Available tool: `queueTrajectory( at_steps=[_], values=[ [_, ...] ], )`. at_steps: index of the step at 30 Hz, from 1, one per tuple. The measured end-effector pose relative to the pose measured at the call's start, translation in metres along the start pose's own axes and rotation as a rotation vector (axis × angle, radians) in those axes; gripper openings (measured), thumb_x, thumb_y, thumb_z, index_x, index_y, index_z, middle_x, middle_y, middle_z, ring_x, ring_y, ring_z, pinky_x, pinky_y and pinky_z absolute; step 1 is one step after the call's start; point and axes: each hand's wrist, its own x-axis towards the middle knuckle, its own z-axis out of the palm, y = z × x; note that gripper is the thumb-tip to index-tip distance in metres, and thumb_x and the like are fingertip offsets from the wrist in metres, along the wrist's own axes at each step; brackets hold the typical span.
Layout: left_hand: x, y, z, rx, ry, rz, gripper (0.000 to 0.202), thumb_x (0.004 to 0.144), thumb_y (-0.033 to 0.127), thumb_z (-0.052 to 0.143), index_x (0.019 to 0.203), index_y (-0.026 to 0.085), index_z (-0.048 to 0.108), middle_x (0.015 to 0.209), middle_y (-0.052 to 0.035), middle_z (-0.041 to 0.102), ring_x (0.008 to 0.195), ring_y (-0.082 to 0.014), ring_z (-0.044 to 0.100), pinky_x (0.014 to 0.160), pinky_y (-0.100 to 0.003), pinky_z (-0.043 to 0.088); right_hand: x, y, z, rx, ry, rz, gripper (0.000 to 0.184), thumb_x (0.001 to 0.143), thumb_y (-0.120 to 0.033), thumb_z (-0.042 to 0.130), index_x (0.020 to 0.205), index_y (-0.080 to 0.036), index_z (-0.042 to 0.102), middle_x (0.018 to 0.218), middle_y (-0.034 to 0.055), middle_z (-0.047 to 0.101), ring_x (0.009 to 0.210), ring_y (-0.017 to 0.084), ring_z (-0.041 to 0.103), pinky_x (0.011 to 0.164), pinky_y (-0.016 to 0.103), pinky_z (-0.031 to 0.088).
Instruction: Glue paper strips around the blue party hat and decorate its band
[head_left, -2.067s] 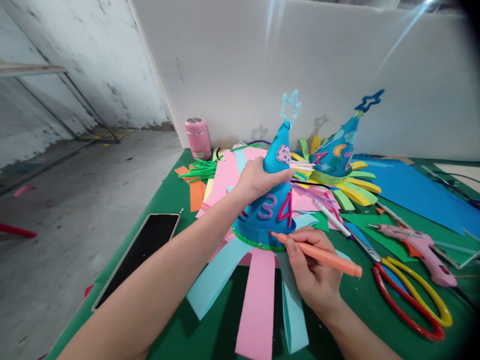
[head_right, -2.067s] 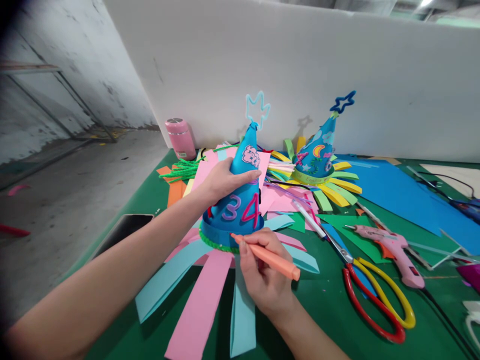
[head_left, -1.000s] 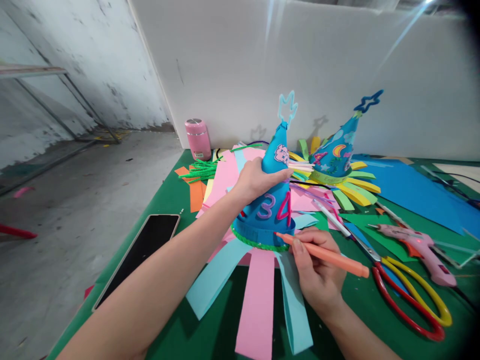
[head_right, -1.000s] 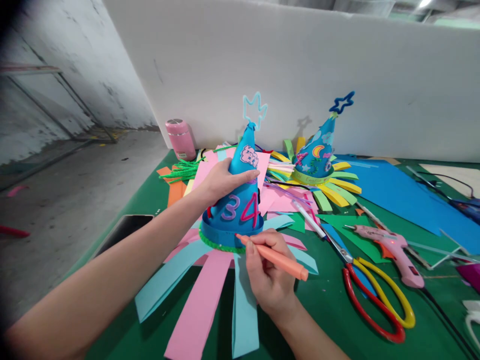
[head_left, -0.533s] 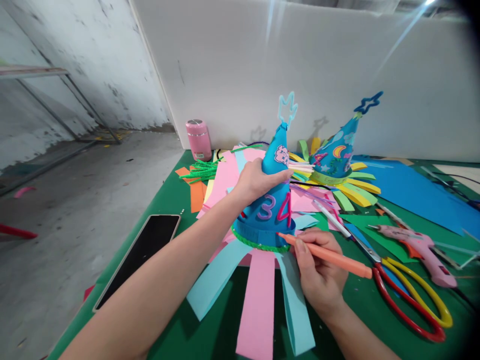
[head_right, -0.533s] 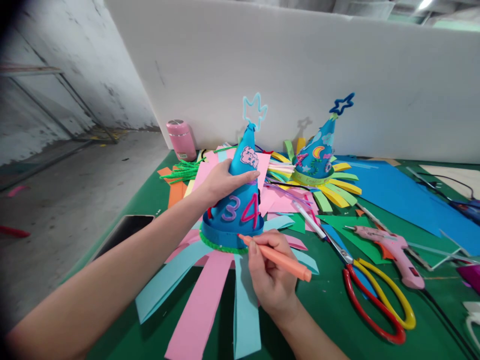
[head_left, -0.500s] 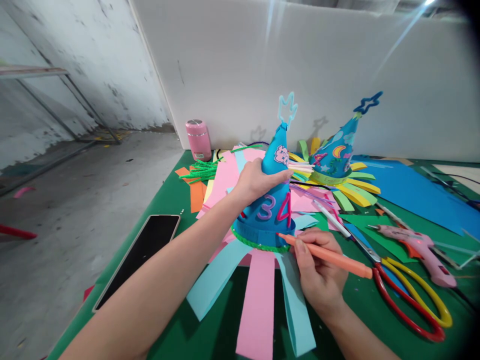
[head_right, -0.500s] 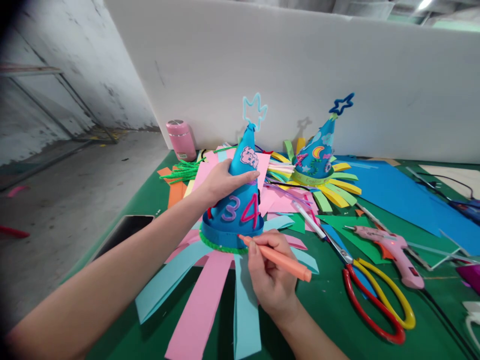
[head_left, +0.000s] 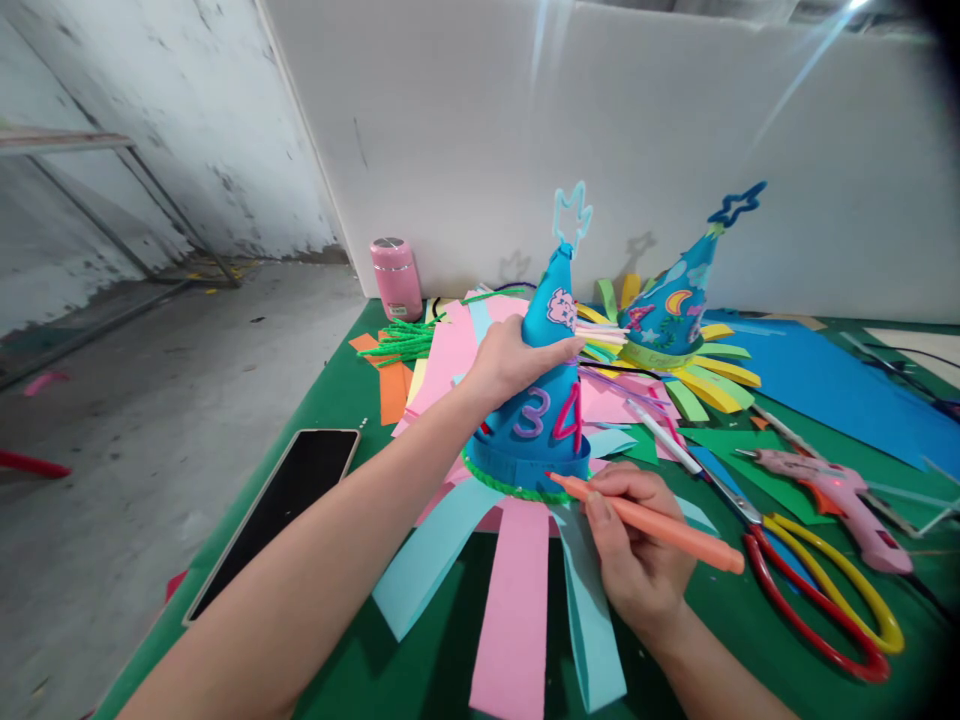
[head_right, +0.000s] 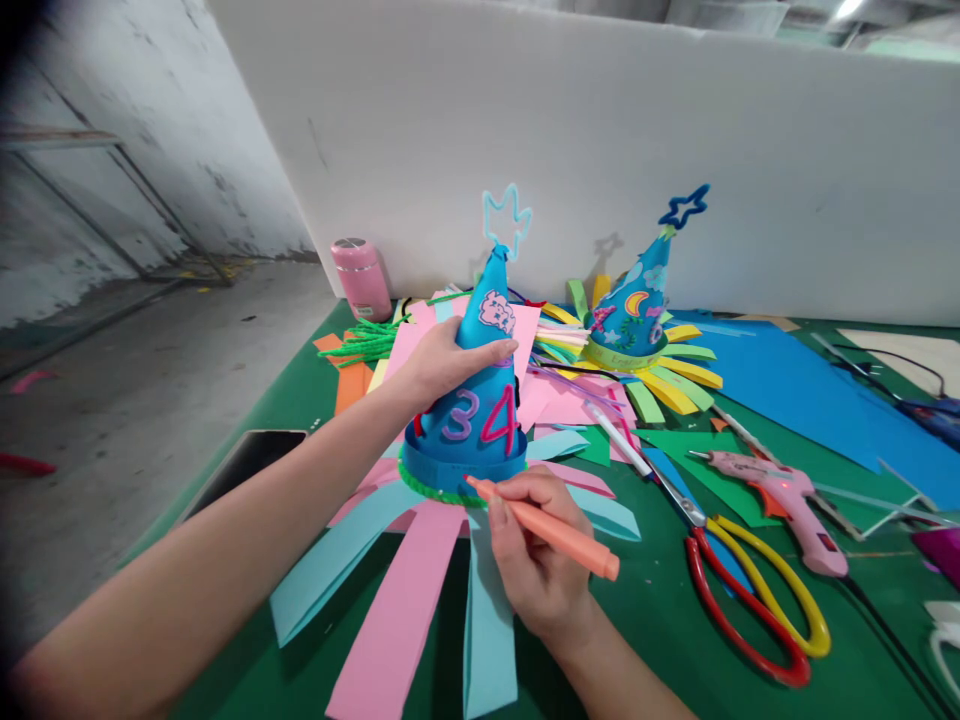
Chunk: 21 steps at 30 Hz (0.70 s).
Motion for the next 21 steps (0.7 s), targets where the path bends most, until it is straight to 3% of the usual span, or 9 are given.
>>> queueTrajectory(
  at_steps=[11,21],
  values=[
    [0.0011,-0.0014,0.0008,0.013,0.01,0.011,0.065,0.062,0.064,0.063,0.101,0.013,0.058,0.107,-0.0181,0.065,0.096,-0.033,0.062,0.073,-0.04,0.051,0.0018,-0.0014,0.0001,-0.055,-0.068,-0.039,0.015,0.082,-0.013,0.055,0.093,-0.022,0.055,0.076,0.0013,0.062,0.069,0.015,0.061,0.059,0.029,0.051],
    [0.0005,0.0,0.0005,0.015,0.011,0.004,0.067,0.062,0.064,0.063,0.103,0.012,0.057,0.108,-0.0193,0.064,0.095,-0.0333,0.062,0.072,-0.04,0.051,0.0033,-0.0013,0.0011,0.0,-0.081,-0.038,0.02,0.081,-0.008,0.055,0.095,-0.022,0.055,0.079,-0.0001,0.061,0.072,0.011,0.06,0.061,0.022,0.05]
  ],
)
